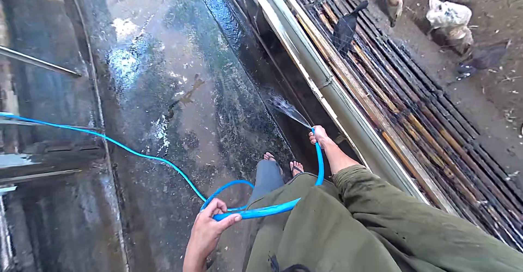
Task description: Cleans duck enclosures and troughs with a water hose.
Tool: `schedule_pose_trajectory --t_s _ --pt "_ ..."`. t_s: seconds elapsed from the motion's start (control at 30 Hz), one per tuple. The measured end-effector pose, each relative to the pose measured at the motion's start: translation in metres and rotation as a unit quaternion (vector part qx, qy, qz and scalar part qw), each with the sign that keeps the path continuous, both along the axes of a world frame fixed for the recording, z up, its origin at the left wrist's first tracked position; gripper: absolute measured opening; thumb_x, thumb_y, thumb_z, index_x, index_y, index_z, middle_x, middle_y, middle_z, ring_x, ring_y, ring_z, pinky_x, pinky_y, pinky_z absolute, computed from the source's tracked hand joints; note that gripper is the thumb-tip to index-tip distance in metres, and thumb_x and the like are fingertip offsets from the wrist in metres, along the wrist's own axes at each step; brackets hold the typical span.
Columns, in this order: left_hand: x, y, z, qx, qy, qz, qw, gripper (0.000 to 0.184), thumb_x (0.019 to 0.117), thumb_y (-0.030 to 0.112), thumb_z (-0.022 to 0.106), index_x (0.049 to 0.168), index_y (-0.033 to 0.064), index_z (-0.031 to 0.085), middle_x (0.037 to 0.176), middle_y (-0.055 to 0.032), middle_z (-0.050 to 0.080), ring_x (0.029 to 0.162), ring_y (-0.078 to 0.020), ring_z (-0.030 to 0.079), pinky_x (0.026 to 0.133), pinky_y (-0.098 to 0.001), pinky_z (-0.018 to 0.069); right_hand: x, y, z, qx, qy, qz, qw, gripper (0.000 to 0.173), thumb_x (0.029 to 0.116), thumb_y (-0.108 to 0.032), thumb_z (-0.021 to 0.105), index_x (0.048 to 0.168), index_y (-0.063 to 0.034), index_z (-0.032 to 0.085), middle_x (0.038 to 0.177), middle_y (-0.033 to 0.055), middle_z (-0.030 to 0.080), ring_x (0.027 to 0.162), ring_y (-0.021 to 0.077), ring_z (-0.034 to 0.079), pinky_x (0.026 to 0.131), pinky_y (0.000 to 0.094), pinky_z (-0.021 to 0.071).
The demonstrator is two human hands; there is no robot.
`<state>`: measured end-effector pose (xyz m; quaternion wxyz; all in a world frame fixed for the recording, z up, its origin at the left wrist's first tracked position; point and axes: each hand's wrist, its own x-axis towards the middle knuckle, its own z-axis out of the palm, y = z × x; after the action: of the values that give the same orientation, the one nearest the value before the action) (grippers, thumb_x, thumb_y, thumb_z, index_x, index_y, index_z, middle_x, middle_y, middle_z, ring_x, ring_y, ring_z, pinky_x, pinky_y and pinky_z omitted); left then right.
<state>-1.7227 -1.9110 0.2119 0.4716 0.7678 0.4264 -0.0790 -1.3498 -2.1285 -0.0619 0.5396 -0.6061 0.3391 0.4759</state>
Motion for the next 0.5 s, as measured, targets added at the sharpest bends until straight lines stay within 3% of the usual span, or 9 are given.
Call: schedule_pose_trajectory --t_s 0.23,0.37,0.5 --pt "0.044 0.082 -0.027 -0.032 -0.034 0.022 0.999 0.039 0.0653 0.039 0.088 0.085 0.0178 0.062 0.056 0.0149 0.047 0.048 0.0024 0.045 0.049 -0.0162 0.0390 0.054 0.079 -0.002 0.000 -0.006 0.020 1.000 0.031 0.1112 -0.028 0.028 0.088 -0.0130 0.042 0.054 -0.0044 0.036 0.036 0.0048 0.031 0.035 0.0188 0.0294" --pt "0.077 0.156 -0.043 -0.067 -0.042 0.018 0.997 0.036 0.0662 0.035 0.088 0.084 0.0174 0.062 0.055 0.0148 0.046 0.047 0.0025 0.043 0.047 -0.0158 0.0372 0.077 0.129 -0.004 -0.022 0.008 0.009 1.000 0.030 0.1111 -0.028 0.029 0.088 -0.0128 0.042 0.054 -0.0041 0.036 0.036 0.0047 0.031 0.034 0.0188 0.0293" --pt "0.110 0.231 -0.037 -0.077 -0.025 -0.009 0.997 0.035 0.0690 0.036 0.087 0.084 0.0170 0.062 0.055 0.0150 0.045 0.046 0.0030 0.042 0.047 -0.0156 0.0365 0.090 0.172 -0.001 -0.064 0.021 -0.019 0.998 0.030 0.1107 -0.026 0.028 0.088 -0.0129 0.041 0.054 -0.0038 0.035 0.036 0.0049 0.030 0.034 0.0189 0.0290"
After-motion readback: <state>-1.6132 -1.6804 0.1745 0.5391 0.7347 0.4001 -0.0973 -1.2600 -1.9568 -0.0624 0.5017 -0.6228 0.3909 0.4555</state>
